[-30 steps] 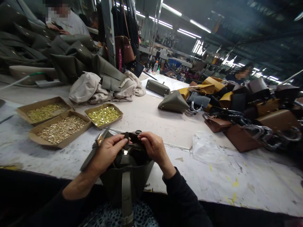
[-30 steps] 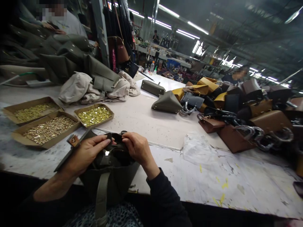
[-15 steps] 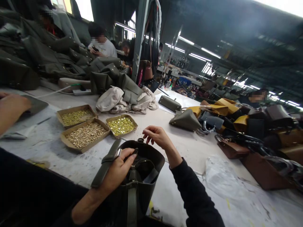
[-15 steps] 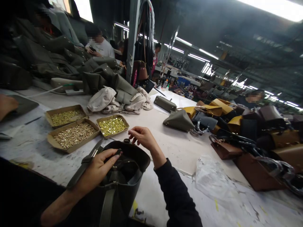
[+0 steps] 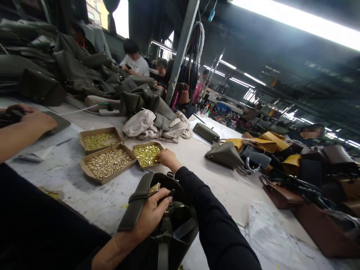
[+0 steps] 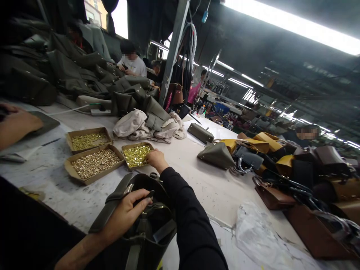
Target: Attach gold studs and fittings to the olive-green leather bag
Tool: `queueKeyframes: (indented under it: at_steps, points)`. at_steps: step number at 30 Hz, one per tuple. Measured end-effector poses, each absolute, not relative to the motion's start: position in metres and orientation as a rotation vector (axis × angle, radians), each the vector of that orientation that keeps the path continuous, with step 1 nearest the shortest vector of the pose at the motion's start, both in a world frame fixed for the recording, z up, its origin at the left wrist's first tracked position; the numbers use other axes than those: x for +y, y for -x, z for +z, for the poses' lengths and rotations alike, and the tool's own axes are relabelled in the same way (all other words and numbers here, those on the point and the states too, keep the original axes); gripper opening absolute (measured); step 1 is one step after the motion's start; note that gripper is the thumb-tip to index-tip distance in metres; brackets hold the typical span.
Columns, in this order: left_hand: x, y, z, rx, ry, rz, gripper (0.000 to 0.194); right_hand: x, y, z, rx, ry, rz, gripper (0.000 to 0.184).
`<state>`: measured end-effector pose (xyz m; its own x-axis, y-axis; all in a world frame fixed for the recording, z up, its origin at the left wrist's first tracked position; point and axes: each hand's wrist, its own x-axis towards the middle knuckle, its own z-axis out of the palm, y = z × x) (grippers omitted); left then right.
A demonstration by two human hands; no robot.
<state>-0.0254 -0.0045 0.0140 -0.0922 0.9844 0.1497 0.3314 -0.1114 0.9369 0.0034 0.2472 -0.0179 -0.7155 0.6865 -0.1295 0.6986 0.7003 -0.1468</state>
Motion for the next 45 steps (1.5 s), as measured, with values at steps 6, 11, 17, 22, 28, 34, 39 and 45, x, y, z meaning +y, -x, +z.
queueKeyframes:
  at_steps: [6,11,17,22,28,34,39,45]
  points:
    - [-0.002,0.024,0.018,1.416,-1.481,1.229,0.027,0.245,0.003,-0.026,2.839,-1.217,-0.249,0.022]
    - [-0.002,0.025,0.012,1.405,-1.463,1.214,0.027,0.247,-0.002,-0.029,2.848,-1.306,-0.340,0.024]
    - [-0.001,0.024,0.014,1.419,-1.441,1.202,0.030,0.250,-0.003,-0.034,2.850,-1.398,-0.449,0.025]
    - [-0.001,0.024,0.020,1.433,-1.440,1.218,0.032,0.249,-0.006,-0.036,2.847,-1.424,-0.495,0.027]
    - [-0.002,0.024,0.024,1.425,-1.410,1.210,0.032,0.252,-0.004,-0.030,2.768,-1.377,-0.536,0.026]
    - [-0.001,0.023,0.025,1.424,-1.435,1.230,0.033,0.250,0.001,-0.029,2.734,-1.434,-0.599,0.024]
    - [-0.002,0.023,0.024,1.423,-1.428,1.273,0.031,0.253,-0.010,-0.035,2.742,-1.554,-0.770,0.023]
    - [-0.002,0.023,0.023,1.421,-1.394,1.272,0.032,0.255,-0.017,-0.035,2.751,-1.655,-1.133,0.022]
